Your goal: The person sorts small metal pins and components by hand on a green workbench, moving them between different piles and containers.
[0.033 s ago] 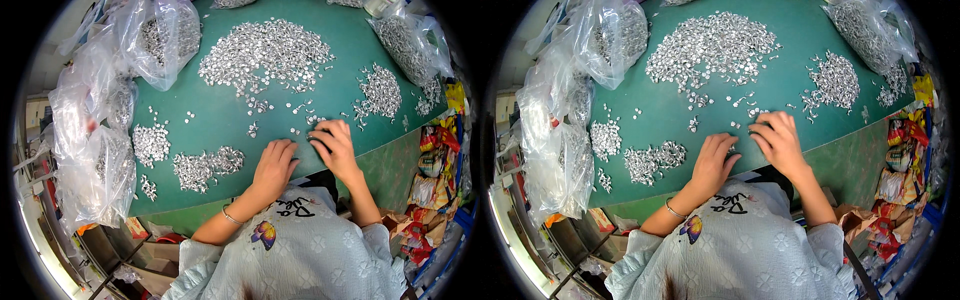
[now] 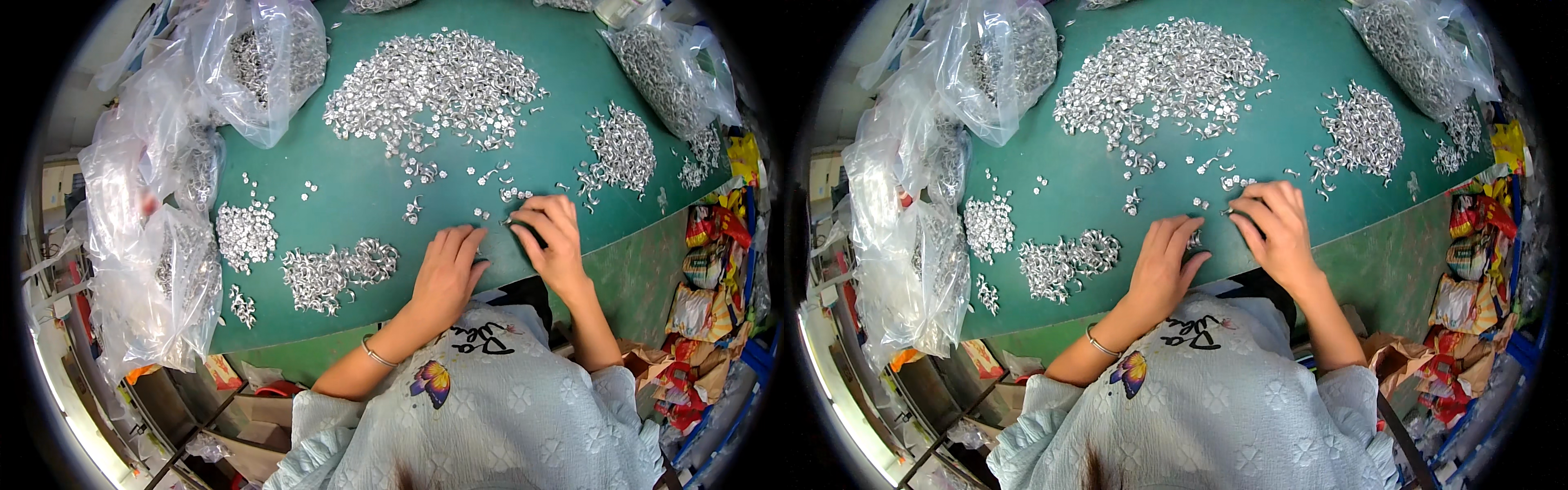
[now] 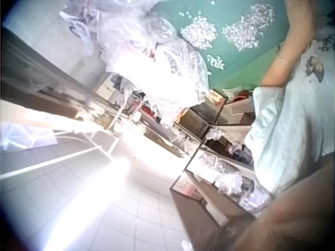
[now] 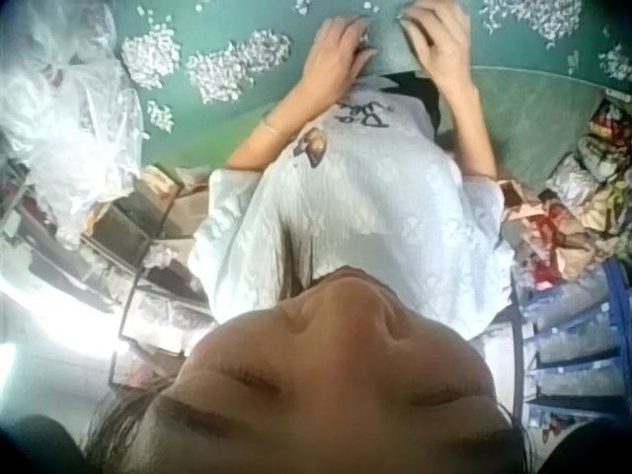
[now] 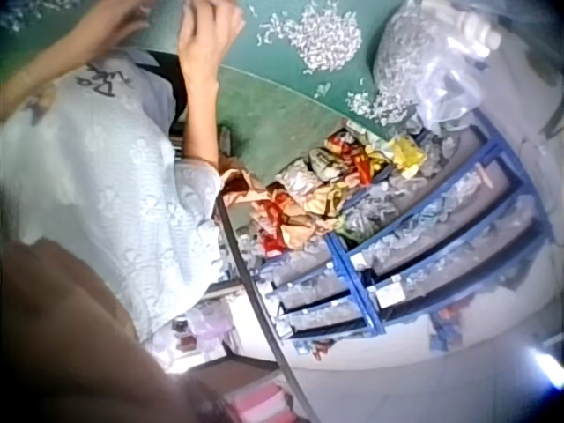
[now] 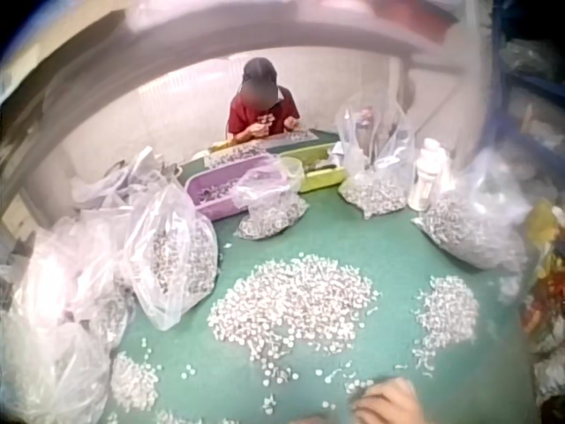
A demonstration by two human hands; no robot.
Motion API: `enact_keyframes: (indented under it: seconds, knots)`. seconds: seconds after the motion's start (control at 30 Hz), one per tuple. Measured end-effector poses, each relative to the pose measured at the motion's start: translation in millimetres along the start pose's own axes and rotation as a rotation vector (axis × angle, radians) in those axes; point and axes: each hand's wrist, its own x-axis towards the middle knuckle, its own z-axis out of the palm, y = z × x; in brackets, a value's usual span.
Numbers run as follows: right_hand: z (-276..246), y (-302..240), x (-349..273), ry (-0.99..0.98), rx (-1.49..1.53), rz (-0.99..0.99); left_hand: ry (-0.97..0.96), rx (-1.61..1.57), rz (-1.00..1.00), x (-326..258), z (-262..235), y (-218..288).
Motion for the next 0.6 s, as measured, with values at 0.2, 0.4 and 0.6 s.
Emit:
enact_keyframes:
  seconds: [0.2,0.4,0.6]
  knots:
    - [8.9,-3.6,15.6,0.026,-0.183,-0.031,-0.002,-0.022,-0.074,2.8,-1.8,1.4]
    - [0.7,-11.4,3.2,0.027,-0.126,0.004,-0.039,0.023,-0.081,-1.6,-6.6,-2.0]
    - [13.6,-27.8,-7.2,-0.115,0.001,-0.041,-0.062,-0.15,-0.222,-4.5,-11.6,6.1]
